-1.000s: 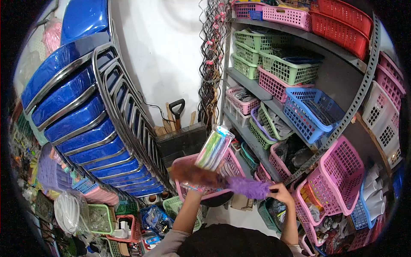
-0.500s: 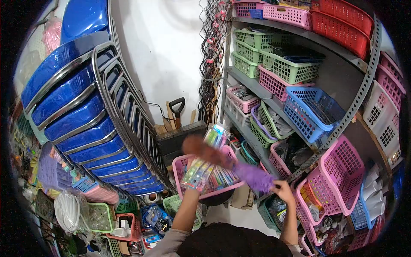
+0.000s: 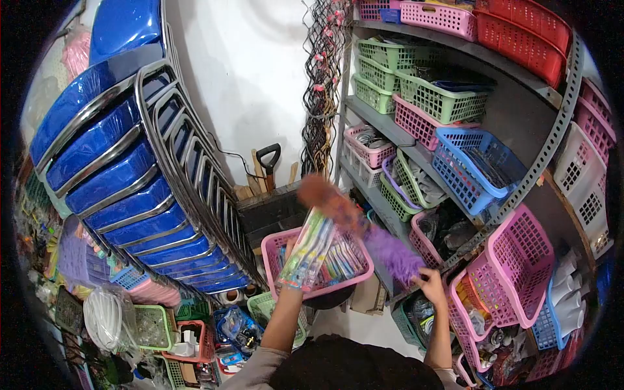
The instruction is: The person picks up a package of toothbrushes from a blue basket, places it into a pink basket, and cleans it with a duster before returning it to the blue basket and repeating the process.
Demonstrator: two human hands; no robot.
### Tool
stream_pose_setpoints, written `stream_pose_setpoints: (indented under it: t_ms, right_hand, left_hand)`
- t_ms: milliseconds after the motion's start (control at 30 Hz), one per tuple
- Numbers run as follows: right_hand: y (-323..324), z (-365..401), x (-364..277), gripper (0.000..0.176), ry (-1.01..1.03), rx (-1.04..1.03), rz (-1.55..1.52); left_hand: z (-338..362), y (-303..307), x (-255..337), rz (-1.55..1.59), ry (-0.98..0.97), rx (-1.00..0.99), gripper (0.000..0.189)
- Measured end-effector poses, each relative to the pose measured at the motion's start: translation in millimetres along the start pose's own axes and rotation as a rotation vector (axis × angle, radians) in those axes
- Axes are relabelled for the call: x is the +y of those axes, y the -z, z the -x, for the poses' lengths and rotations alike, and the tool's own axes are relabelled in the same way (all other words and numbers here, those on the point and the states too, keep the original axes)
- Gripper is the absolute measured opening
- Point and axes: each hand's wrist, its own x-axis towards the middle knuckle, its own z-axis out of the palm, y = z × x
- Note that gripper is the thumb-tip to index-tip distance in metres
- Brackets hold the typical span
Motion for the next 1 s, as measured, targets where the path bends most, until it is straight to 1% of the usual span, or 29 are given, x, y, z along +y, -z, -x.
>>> stream_pose_setpoints:
  t_ms: [67,100,133,167,233,267,300,333,367,400,467,500,567,600,633,700,733,767,800,833,900,933,967,1000]
  right_hand:
    - [-3,-3,-7,0.021,0.021,-0.021,-0.001]
    - [-4,-4,-14,0.019,0.042,-0.037,-0.001]
    - [-2,-2,-22,0.018,0.036,-0.135,0.025]
    - [-8,0,4,0.02,0.029,-0.229,0.042]
    - [-19,3,9,0.022,0.025,-0.446,-0.044]
    - [-26,3,16,0.024,-0.089,-0.547,-0.026]
    - [-37,3,36,0.025,-0.037,-0.581,-0.009]
    - [-41,2,31,0.025,-0.058,-0.566,-0.066]
    - [-45,1,24,0.024,-0.081,-0.552,-0.124]
    - [-51,0,31,0.024,-0.086,-0.554,-0.128]
    - [-73,-10,57,0.023,-0.055,-0.416,-0.078]
    - [-87,-18,66,0.023,-0.058,-0.425,-0.082]
    - [-115,-27,78,0.024,-0.06,-0.259,-0.297]
    - [-122,-32,61,0.023,-0.103,-0.237,-0.287]
    - [-135,-35,62,0.023,-0.112,-0.247,-0.287]
    - [-170,-46,77,0.025,-0.247,-0.187,-0.096]
    - [-188,-51,86,0.025,-0.253,-0.198,-0.095]
    - [-207,-55,95,0.027,-0.181,-0.105,0.119]
    - [-218,-56,94,0.029,-0.106,-0.011,0.331]
    - [-226,-56,93,0.029,-0.109,-0.022,0.333]
    - [-236,-61,81,0.032,-0.102,-0.061,0.454]
    - [-248,-61,90,0.033,-0.046,-0.029,0.558]
    - [-256,-59,95,0.033,-0.048,-0.032,0.559]
    - [-263,-57,99,0.033,-0.046,-0.05,0.625]
  left_hand:
    - [-8,14,3,-0.046,0.033,0.03,0.044]
    - [-6,22,5,-0.032,0.039,-0.092,0.044]
    - [-5,32,6,-0.019,0.045,-0.214,0.044]
    - [-12,65,9,-0.018,0.042,-0.21,0.044]
    - [-29,144,15,-0.15,-0.087,-0.121,0.047]
    - [1,93,5,-0.482,-0.325,-0.035,0.041]
    - [29,37,-5,-0.817,-0.56,0.05,0.037]
    - [28,46,-5,-0.803,-0.593,0.069,0.035]
    - [27,48,-3,-0.807,-0.588,0.07,0.035]
    - [27,50,-1,-0.529,-0.447,0.037,0.037]
    - [28,57,7,0.027,-0.172,-0.022,0.04]
    - [31,60,13,0.002,-0.007,0.054,0.046]
    - [33,64,15,0.113,0.103,-0.053,0.053]
    - [34,72,11,0.016,-0.022,0.175,0.059]
    - [36,80,11,0.019,-0.025,0.187,0.059]
    - [42,78,12,0.059,0.03,0.15,0.061]
    - [43,85,12,0.035,0.003,0.21,0.061]
    - [42,91,12,0.039,-0.001,0.221,0.061]
    - [41,96,13,0.08,-0.001,0.129,0.06]
    - [41,102,13,0.12,-0.001,0.037,0.06]
    - [39,120,15,0.143,0.029,0.018,0.06]
    - [40,128,16,0.164,0.065,-0.011,0.061]
    - [42,120,15,0.166,0.065,-0.008,0.061]
    - [45,102,15,-0.05,0.027,0.152,0.061]
